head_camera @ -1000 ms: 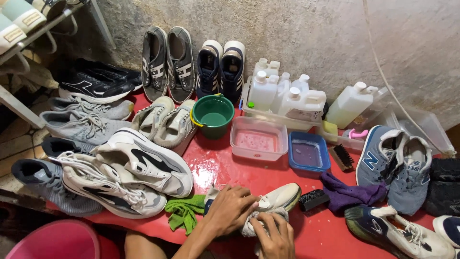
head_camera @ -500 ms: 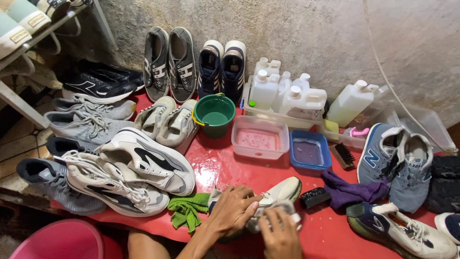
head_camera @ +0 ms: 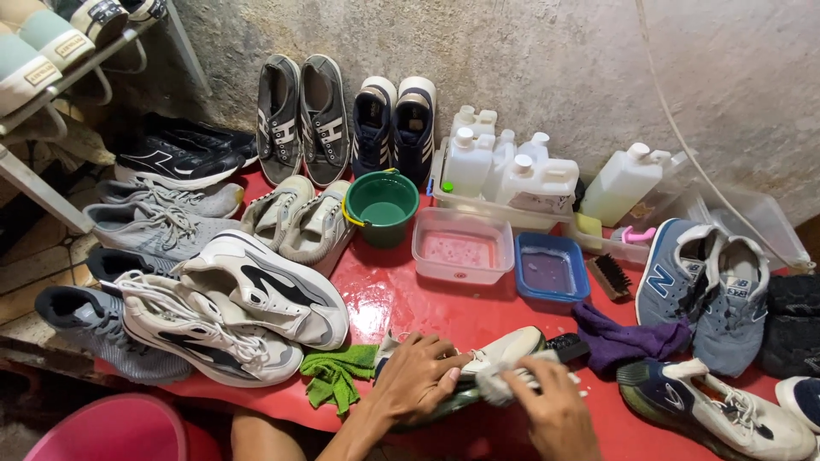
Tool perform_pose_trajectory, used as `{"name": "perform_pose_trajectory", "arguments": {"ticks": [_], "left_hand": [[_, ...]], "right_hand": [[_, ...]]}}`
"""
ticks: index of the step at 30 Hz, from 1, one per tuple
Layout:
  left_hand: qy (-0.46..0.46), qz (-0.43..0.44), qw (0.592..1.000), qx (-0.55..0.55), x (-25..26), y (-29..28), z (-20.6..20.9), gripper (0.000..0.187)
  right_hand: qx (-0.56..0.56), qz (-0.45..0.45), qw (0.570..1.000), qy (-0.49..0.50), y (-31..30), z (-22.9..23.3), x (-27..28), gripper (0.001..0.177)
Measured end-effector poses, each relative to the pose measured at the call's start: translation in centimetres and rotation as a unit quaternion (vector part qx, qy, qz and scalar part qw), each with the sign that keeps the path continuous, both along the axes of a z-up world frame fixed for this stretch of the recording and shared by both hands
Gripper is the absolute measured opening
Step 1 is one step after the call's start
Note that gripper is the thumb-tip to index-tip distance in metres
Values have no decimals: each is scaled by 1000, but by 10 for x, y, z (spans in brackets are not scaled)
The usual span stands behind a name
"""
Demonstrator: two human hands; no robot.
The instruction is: The person scrubs a white sneaker with a black brush, then wipes it with a cloth. The person holds the shoe steady with one hand while scrubbing and wiping with the other.
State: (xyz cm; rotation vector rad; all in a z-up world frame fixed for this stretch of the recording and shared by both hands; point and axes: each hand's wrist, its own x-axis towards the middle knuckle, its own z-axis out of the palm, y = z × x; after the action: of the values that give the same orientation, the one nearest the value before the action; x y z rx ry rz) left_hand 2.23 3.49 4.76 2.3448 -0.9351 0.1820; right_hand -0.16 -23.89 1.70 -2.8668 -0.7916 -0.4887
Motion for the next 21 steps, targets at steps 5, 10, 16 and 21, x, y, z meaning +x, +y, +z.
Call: {"name": "perform_pose_trajectory", "arguments": {"ticks": [5,10,16,21], "left_hand": [[1,3,1000,4,-1,-3,-1,62],[12,12,1000,-7,2,-5,-13,67],[28,26,999,25,5,-5,-17,63],[-7,24,1000,-8,8,-4,-22,58]], "right_hand": [[-121,-85,986,-78,34,3,-15,34],[-111,-53,975,-183,74,-12,-28,32],[138,57,981,-125,72,-36,-32,35],[82,104,978,-161,26,10,-21,26]]}}
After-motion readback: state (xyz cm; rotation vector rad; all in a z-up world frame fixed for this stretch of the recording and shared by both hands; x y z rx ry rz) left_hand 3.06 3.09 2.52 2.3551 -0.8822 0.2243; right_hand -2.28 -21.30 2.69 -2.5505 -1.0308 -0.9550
